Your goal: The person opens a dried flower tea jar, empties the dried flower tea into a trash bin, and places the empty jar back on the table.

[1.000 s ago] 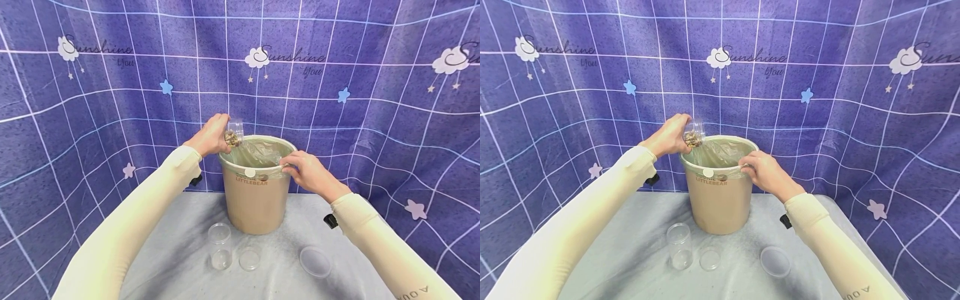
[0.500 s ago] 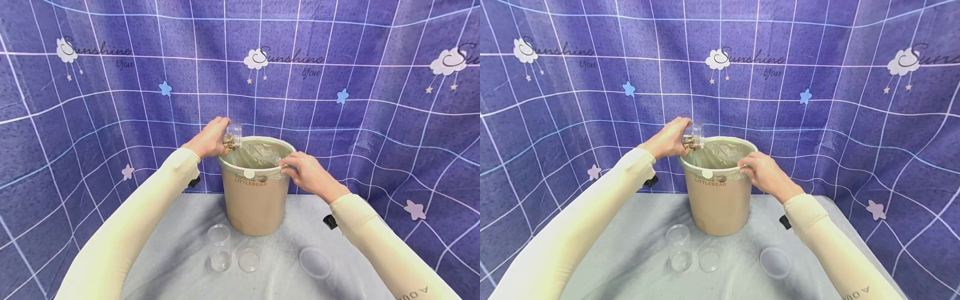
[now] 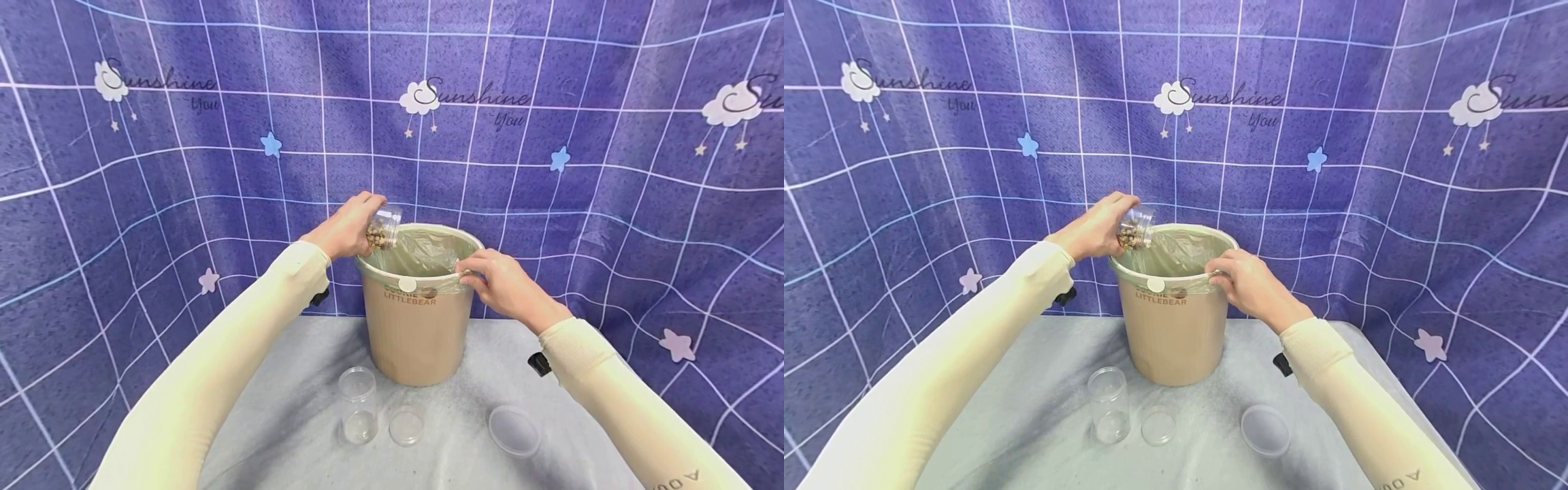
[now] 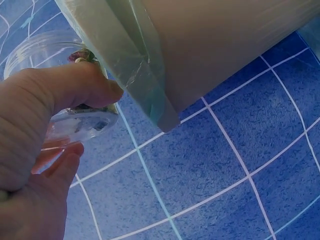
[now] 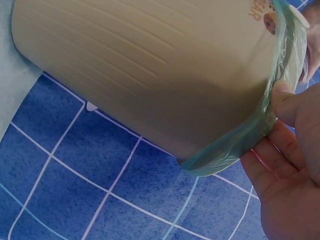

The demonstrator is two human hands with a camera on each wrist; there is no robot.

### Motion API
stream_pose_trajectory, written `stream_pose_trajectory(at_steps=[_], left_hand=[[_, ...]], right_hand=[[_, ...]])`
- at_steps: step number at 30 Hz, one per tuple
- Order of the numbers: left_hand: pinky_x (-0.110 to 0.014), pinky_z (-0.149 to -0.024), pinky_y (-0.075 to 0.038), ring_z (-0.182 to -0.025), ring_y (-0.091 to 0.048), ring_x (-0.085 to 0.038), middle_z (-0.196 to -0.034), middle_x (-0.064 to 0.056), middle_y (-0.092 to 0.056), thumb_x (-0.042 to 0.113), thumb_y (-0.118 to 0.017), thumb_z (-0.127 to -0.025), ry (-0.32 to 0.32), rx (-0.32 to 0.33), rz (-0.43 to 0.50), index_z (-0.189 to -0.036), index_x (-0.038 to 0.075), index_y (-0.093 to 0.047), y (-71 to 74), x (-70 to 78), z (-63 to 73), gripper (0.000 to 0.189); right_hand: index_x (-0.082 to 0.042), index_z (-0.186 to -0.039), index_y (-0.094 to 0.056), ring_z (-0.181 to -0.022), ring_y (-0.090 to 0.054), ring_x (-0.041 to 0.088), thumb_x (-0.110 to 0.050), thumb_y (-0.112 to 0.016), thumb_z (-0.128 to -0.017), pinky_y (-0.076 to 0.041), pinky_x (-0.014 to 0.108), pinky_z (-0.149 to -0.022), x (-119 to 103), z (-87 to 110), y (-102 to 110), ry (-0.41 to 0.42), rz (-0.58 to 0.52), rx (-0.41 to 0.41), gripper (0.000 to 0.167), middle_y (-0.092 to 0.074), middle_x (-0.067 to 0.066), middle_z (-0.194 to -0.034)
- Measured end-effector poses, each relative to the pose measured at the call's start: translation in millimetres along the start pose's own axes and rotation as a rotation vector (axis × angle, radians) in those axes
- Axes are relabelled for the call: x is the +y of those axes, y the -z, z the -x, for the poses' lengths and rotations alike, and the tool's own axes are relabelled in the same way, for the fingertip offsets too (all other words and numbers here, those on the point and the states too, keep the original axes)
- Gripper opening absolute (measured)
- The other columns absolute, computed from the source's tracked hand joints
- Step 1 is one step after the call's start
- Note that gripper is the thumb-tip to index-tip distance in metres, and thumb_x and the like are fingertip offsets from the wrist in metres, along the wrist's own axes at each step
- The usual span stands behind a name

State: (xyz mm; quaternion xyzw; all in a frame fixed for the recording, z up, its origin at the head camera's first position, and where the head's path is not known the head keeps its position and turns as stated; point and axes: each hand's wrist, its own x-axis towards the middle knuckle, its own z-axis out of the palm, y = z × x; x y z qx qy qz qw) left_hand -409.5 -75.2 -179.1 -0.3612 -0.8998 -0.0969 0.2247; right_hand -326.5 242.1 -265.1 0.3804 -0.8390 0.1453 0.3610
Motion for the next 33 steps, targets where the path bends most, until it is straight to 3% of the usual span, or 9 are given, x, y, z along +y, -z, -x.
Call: stream_pose_trajectory(at_steps=[17,33], left_hand=[[-0.049,-0.113,-0.043,-0.128,-0.053,-0.043,-0.141,-0.022,-0.053,-0.014,-0.076,-0.056,-0.086,0.027,-0.021,-0.146,0.001,-0.048,-1.2,2.3,-3.8,0.095],[-0.048,-0.116,-0.04,-0.131,-0.051,-0.042,-0.143,-0.019,-0.053,-0.019,-0.073,-0.058,-0.124,0.011,-0.035,-0.144,0.001,-0.05,-1.6,9.6,-5.9,0.091]], right_hand=[[-0.005,-0.103,-0.077,-0.1,-0.069,0.031,-0.004,-0.078,-0.088,-0.056,0.048,-0.087,0.0,0.3,0.4,0.012,0.013,0.005,0.015,-0.072,0.009,-0.101],[-0.006,-0.102,-0.077,-0.1,-0.069,0.031,-0.003,-0.078,-0.088,-0.056,0.048,-0.087,1.7,1.4,-1.0,0.017,0.005,0.008,0.014,-0.072,0.009,-0.101]])
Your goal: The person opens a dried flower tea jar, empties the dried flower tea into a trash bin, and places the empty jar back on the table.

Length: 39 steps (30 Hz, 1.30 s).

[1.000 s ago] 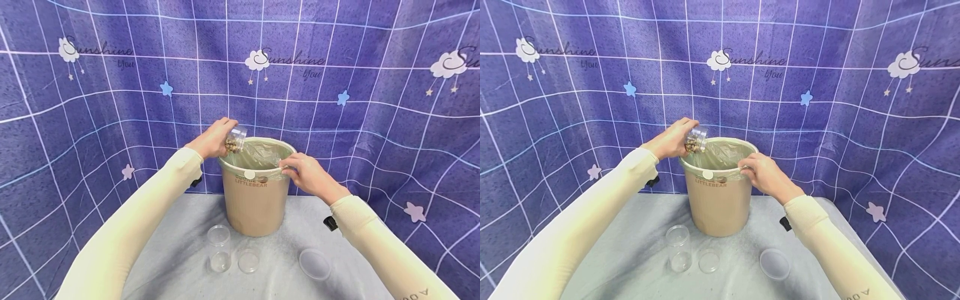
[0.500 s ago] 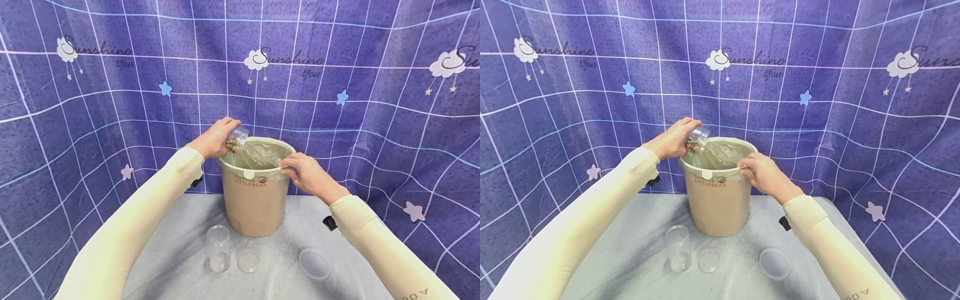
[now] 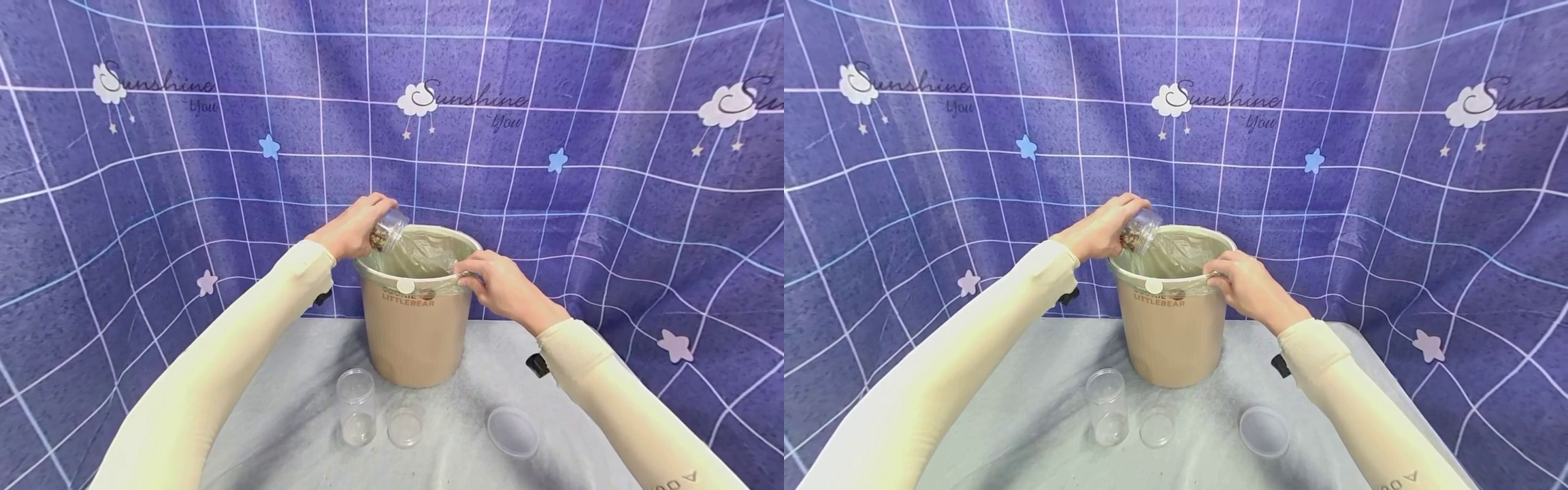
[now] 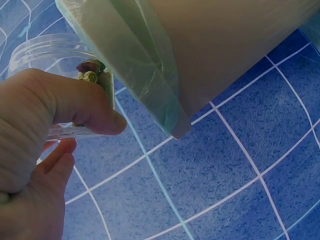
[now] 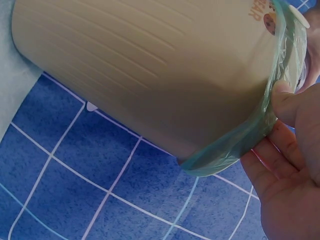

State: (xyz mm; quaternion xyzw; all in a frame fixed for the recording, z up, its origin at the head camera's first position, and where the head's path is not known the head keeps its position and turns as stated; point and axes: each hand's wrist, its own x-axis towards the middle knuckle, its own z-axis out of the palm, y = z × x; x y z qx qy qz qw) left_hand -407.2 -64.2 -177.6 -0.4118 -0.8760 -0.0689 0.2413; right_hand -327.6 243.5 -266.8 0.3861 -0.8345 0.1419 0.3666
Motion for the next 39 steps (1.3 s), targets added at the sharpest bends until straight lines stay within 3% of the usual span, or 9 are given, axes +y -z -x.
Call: stream_pose_trajectory(at_steps=[15,22,29,39], left_hand=[[-0.047,-0.117,-0.039,-0.134,-0.048,-0.041,-0.145,-0.017,-0.051,-0.022,-0.07,-0.059,-0.002,-0.031,-0.016,-0.144,0.004,-0.05,0.1,1.8,-4.1,0.09],[-0.047,-0.117,-0.038,-0.135,-0.048,-0.039,-0.144,-0.017,-0.051,-0.022,-0.069,-0.059,-0.042,-0.035,-0.038,-0.144,0.004,-0.051,1.3,4.1,-7.8,0.09],[-0.046,-0.118,-0.037,-0.134,-0.048,-0.039,-0.145,-0.016,-0.051,-0.018,-0.078,-0.06,-0.074,-0.052,-0.082,-0.143,0.006,-0.052,0.4,6.2,-11.1,0.091],[-0.041,-0.12,-0.035,-0.138,-0.047,-0.036,-0.147,-0.015,-0.049,-0.022,-0.078,-0.068,-0.123,-0.103,-0.175,-0.146,0.005,-0.051,1.5,12.3,-14.4,0.088]], right_hand=[[-0.005,-0.104,-0.077,-0.101,-0.069,0.031,-0.005,-0.077,-0.09,-0.056,0.049,-0.087,-0.2,-0.2,0.5,-0.01,-0.005,-0.006,0.014,-0.073,0.009,-0.103],[-0.005,-0.103,-0.077,-0.1,-0.069,0.031,-0.005,-0.078,-0.089,-0.056,0.049,-0.088,0.6,0.0,0.5,0.006,-0.003,0.004,0.014,-0.073,0.01,-0.102],[-0.005,-0.103,-0.077,-0.1,-0.068,0.032,-0.004,-0.078,-0.089,-0.055,0.049,-0.088,0.8,-1.2,-0.3,-0.006,-0.001,-0.006,0.014,-0.073,0.01,-0.102],[-0.007,-0.103,-0.077,-0.1,-0.069,0.031,-0.005,-0.077,-0.089,-0.055,0.049,-0.088,0.9,-0.9,-0.5,-0.015,0.005,-0.01,0.014,-0.072,0.009,-0.102]])
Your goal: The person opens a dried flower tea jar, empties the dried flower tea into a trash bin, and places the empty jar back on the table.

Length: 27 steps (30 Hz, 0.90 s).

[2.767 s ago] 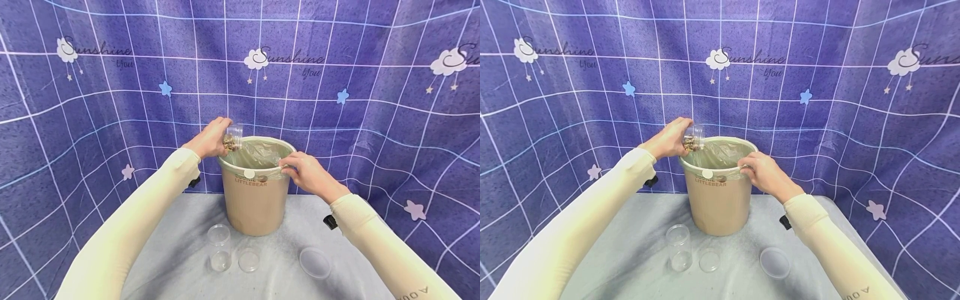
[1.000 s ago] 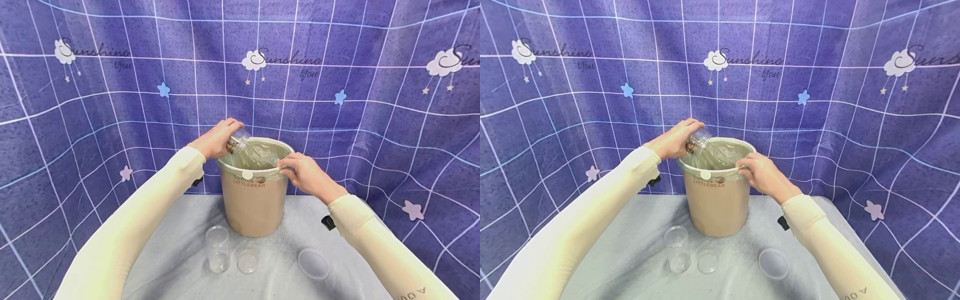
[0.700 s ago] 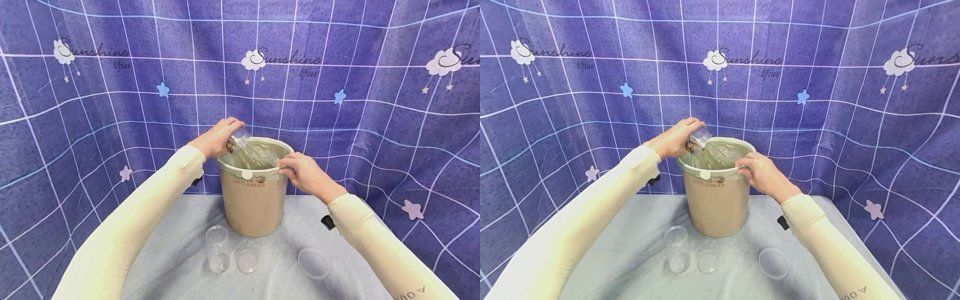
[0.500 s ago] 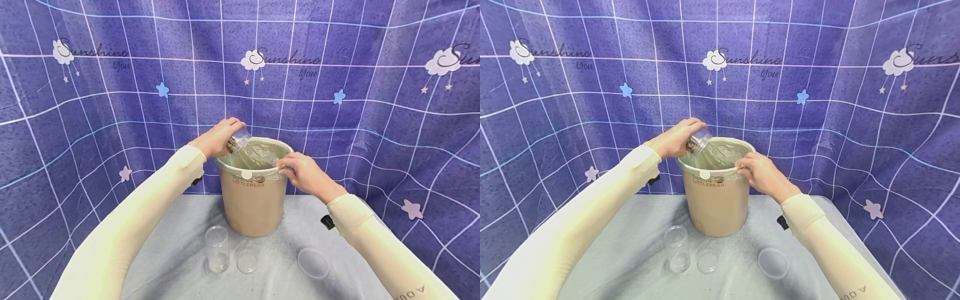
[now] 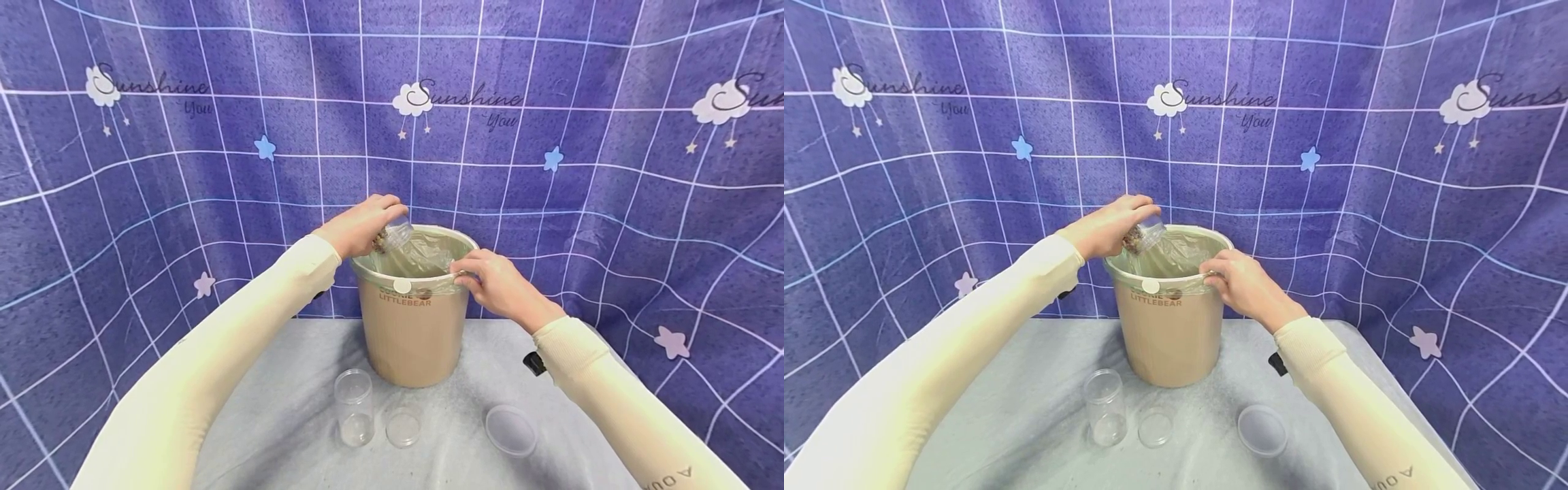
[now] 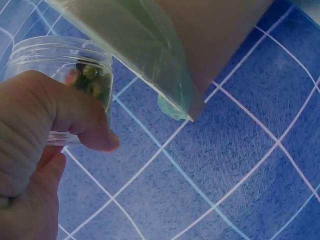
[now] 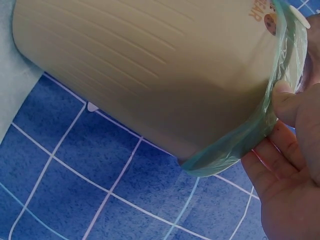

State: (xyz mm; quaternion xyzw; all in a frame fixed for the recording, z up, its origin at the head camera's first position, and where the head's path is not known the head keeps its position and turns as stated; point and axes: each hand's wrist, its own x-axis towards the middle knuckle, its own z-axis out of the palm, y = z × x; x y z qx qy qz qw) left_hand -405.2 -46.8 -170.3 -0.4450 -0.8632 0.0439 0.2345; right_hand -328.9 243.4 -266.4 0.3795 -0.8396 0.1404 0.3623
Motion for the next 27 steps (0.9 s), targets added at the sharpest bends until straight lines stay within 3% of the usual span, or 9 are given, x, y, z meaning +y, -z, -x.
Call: stream_pose_trajectory(at_steps=[5,15,27], left_hand=[[-0.041,-0.121,-0.033,-0.139,-0.047,-0.036,-0.149,-0.018,-0.05,-0.027,-0.067,-0.07,-0.033,-0.004,-0.07,-0.147,0.004,-0.051,2.4,4.2,0.7,0.084],[-0.04,-0.117,-0.039,-0.129,-0.055,-0.034,-0.136,-0.015,-0.058,-0.029,-0.064,-0.072,-0.168,0.047,-0.18,-0.138,0.004,-0.058,-0.5,6.2,-1.2,0.073],[-0.04,-0.115,-0.041,-0.127,-0.056,-0.034,-0.133,-0.014,-0.059,-0.025,-0.064,-0.078,-0.199,0.061,-0.231,-0.135,0.005,-0.059,-1.8,12.1,-1.6,0.065]], right_hand=[[-0.005,-0.103,-0.077,-0.1,-0.069,0.031,-0.005,-0.078,-0.089,-0.055,0.049,-0.088,0.3,-0.3,0.2,0.005,0.004,0.006,0.014,-0.072,0.009,-0.102],[-0.006,-0.103,-0.077,-0.098,-0.068,0.03,-0.004,-0.077,-0.09,-0.056,0.047,-0.086,-2.5,-0.2,1.3,-0.022,-0.011,-0.009,0.014,-0.072,0.009,-0.101],[-0.006,-0.103,-0.077,-0.099,-0.069,0.031,-0.004,-0.077,-0.089,-0.056,0.048,-0.088,-2.2,0.7,1.7,-0.012,-0.002,-0.002,0.014,-0.072,0.01,-0.101]])
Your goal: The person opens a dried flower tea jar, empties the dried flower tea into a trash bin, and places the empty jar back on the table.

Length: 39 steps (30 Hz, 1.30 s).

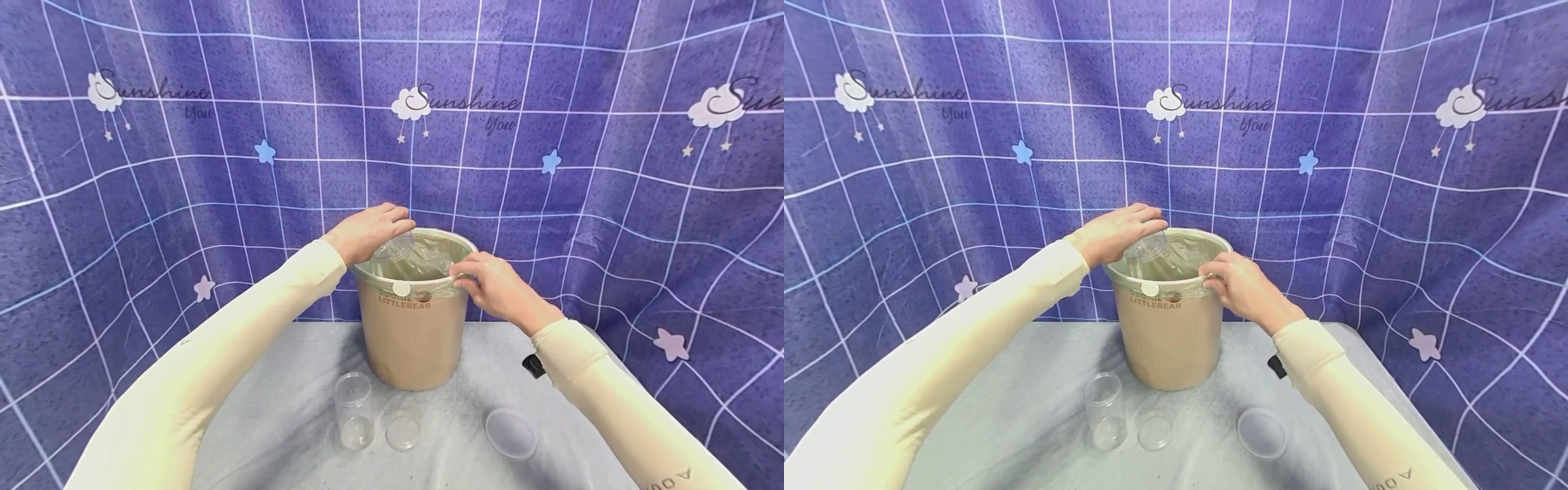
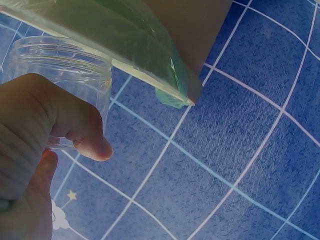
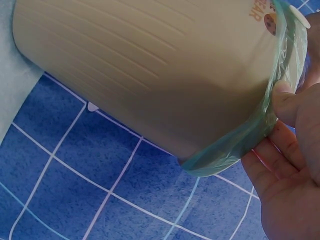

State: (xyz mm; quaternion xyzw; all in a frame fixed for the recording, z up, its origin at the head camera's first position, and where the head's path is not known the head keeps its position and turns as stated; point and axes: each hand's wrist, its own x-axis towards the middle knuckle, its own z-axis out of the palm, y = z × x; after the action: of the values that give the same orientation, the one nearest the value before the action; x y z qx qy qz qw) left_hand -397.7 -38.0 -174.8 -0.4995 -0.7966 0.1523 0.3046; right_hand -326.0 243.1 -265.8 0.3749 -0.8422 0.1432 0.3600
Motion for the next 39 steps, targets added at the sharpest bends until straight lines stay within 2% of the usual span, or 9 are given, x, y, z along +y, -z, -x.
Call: stream_pose_trajectory(at_steps=[9,18,24,29,35,39], left_hand=[[-0.041,-0.114,-0.042,-0.123,-0.058,-0.035,-0.13,-0.016,-0.06,-0.024,-0.064,-0.077,-0.006,0.027,0.024,-0.133,0.003,-0.06,-1.8,-0.2,3.3,0.062],[-0.042,-0.115,-0.041,-0.124,-0.057,-0.036,-0.134,-0.017,-0.059,-0.025,-0.065,-0.073,0.026,0.041,0.073,-0.135,0.003,-0.06,-0.8,-2.2,8.5,0.068],[-0.043,-0.119,-0.037,-0.131,-0.054,-0.038,-0.139,-0.02,-0.057,-0.021,-0.064,-0.078,0.079,0.049,0.125,-0.139,0.002,-0.058,1.6,-5.2,12.4,0.065],[-0.042,-0.121,-0.033,-0.135,-0.051,-0.039,-0.141,-0.021,-0.055,-0.025,-0.065,-0.069,0.116,0.051,0.161,-0.141,0.0,-0.054,2.9,-8.3,16.3,0.077],[-0.042,-0.121,-0.033,-0.137,-0.048,-0.038,-0.145,-0.021,-0.05,-0.024,-0.072,-0.063,0.213,0.025,0.206,-0.147,0.0,-0.049,7.5,-10.8,22.6,0.09],[-0.044,-0.119,-0.036,-0.134,-0.05,-0.039,-0.143,-0.021,-0.051,-0.02,-0.074,-0.059,0.253,0.068,0.243,-0.145,-0.003,-0.048,10.2,-15.3,27.7,0.092]], right_hand=[[-0.005,-0.104,-0.077,-0.1,-0.069,0.032,-0.003,-0.077,-0.089,-0.056,0.048,-0.089,0.1,0.1,-0.9,0.016,-0.001,0.005,0.015,-0.073,0.01,-0.102],[-0.004,-0.104,-0.077,-0.101,-0.069,0.031,-0.003,-0.078,-0.089,-0.056,0.048,-0.088,-1.2,-0.1,0.5,0.019,-0.007,0.0,0.015,-0.073,0.01,-0.103],[-0.005,-0.103,-0.077,-0.1,-0.069,0.031,-0.004,-0.078,-0.088,-0.056,0.047,-0.088,-1.6,-0.5,0.3,0.028,-0.01,0.008,0.015,-0.073,0.01,-0.102],[-0.006,-0.102,-0.077,-0.099,-0.069,0.031,-0.004,-0.079,-0.088,-0.056,0.048,-0.088,-1.3,-0.7,0.0,0.034,-0.009,0.014,0.015,-0.073,0.01,-0.102],[-0.006,-0.103,-0.077,-0.1,-0.069,0.031,-0.005,-0.078,-0.088,-0.056,0.048,-0.089,-0.5,-0.3,-0.6,0.025,-0.008,0.006,0.014,-0.073,0.009,-0.102],[-0.006,-0.103,-0.077,-0.1,-0.069,0.031,-0.004,-0.078,-0.088,-0.056,0.048,-0.089,0.0,-0.8,-0.6,0.024,-0.006,0.005,0.014,-0.073,0.009,-0.102]])
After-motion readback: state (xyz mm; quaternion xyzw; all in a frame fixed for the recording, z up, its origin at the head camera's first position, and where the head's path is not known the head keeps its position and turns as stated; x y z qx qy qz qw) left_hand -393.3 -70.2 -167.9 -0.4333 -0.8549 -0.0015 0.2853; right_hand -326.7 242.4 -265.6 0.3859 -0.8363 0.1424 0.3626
